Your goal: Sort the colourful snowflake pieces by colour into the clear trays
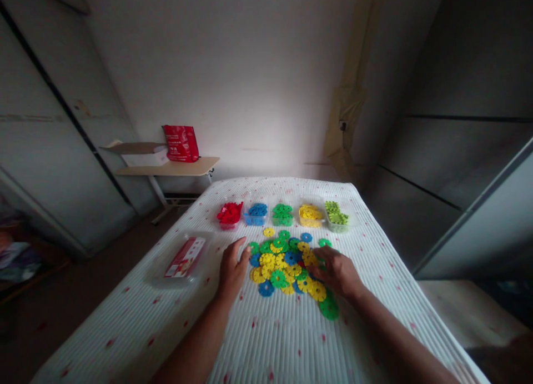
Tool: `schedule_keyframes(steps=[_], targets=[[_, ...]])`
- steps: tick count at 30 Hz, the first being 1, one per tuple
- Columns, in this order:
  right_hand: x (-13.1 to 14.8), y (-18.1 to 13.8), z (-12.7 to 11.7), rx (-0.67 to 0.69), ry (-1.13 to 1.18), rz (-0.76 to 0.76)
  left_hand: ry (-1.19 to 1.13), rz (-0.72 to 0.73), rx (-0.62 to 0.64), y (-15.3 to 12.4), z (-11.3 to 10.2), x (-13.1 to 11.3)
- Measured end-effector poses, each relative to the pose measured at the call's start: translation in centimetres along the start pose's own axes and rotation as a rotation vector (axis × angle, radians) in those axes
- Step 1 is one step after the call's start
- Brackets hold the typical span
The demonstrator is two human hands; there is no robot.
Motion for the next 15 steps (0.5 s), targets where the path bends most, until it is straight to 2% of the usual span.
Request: schedule_keyframes(steps=[4,7,12,15], targets=[[1.1,0.0,0.6,0.071,-0.084,0.010,-0.083,-0.107,-0.026,0.2,0.2,1.1],[0.4,-0.1,0.6,0.064,-0.064,0.003,-0.090,-0.121,-0.017,0.2,0.4,1.3],[-2.0,0.1,-0.1,-0.098,0.038,0.046,-0.114,-0.141,-0.023,0.2,0.5,1.4],[-1.9,0.2,-0.1,-0.174,0.067,0.051,-0.121,-0.138,-0.028,0.2,0.4,1.3]])
Point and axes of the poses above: each hand's wrist, its own y-axis towards the middle knuckle, its own z-axis out of the palm, x = y × z, the point moved 4 cm from there along y, towards the middle knuckle, and after that the axes turned 12 degrees about -x, right-handed, at the moved point
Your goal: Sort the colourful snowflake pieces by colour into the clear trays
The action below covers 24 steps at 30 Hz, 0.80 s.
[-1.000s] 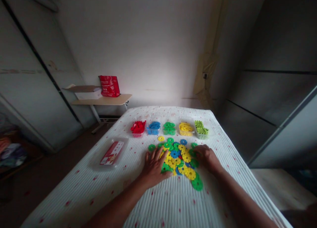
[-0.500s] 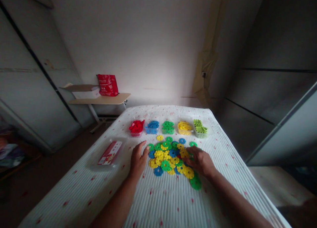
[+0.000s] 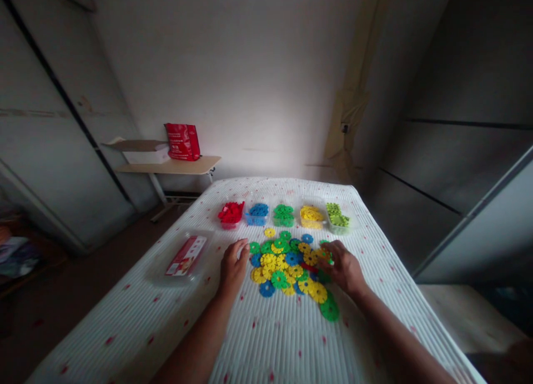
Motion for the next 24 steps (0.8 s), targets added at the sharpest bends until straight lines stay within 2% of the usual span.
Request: schedule_keyframes(steps=[3,9,20,24], targets=[[1.2,0.0,0.9,0.033,-0.017,0.000,0.008,0.004,-0.001,0.0,0.0,-0.2],[2.8,0.2,2.2,0.135,-0.216,0.021,0.025,0.005,-0.007,0.0,-0.1,-0.3],[2.1,0.1,2.0,0.149,-0.175,-0.023,0.039,0.015,0.004,0.1,0.0,-0.3],[1.7,0.1,2.1,0.105,-0.157,0.018,0.025,0.013,-0.007,0.1,0.0,-0.3]])
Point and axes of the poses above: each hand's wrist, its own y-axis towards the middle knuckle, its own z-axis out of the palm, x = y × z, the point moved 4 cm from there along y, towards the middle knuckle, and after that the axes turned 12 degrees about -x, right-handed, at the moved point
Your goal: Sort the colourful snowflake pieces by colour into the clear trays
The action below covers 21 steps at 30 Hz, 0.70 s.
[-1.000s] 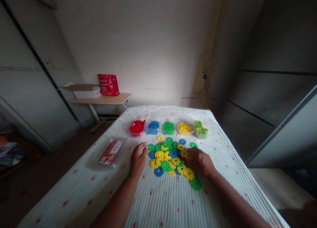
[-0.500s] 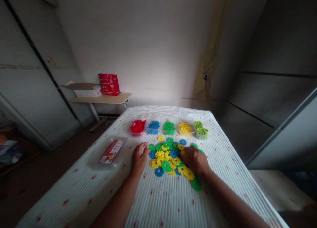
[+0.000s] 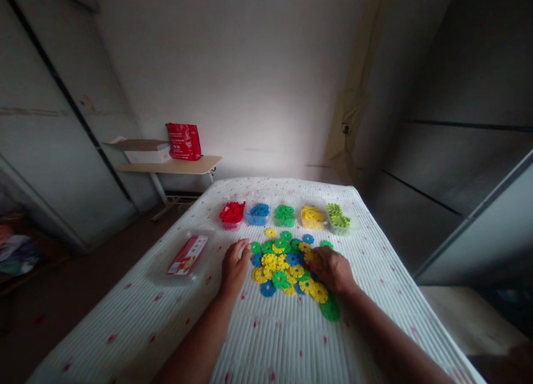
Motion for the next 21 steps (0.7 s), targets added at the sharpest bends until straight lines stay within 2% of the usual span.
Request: schedule_keyframes(steps=[4,11,16,21], targets=[[0.3,0.0,0.2,-0.030,-0.038,0.036,0.001,0.001,-0.003,0.0,0.0,0.0],[1.9,0.3,-0.3,0.041,-0.137,0.038,0.017,0.018,-0.001,0.0,0.1,-0.2],[1.7,0.4,-0.3,0.066,-0.121,0.063,0.027,0.034,0.000,0.0,0.0,-0.4],[1.2,0.2,-0.1,0.035,-0.060,0.050,0.024,0.034,-0.001,0.0,0.1,-0.1]])
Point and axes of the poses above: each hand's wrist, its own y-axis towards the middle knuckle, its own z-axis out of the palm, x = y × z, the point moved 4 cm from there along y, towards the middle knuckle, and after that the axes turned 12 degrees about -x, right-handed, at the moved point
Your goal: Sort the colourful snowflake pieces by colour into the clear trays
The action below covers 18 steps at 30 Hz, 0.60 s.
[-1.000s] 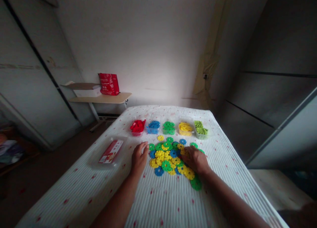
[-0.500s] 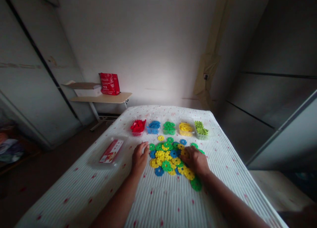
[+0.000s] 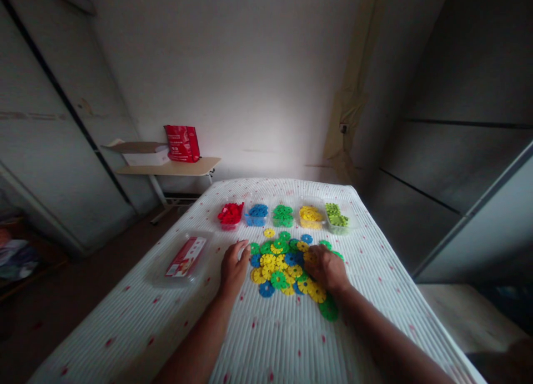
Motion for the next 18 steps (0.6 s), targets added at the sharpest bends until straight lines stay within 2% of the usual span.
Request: schedule_keyframes(steps=[7,10,14,18], targets=[[-1.8,1.3,-0.9,-0.090,0.169,-0.003,-0.005,-0.024,0.004,0.1,0.1,0.2],[-2.0,2.6,-1.1,-0.084,0.214,-0.012,0.004,-0.028,0.002,0.1,0.1,0.1],[-1.2,4.0,-0.4,-0.034,0.171,-0.025,0.001,-0.029,-0.004,0.0,-0.1,-0.1],[0.0,4.6,1.4,0.121,0.062,-0.076,0.005,-0.028,-0.006,0.0,-0.2,-0.3]])
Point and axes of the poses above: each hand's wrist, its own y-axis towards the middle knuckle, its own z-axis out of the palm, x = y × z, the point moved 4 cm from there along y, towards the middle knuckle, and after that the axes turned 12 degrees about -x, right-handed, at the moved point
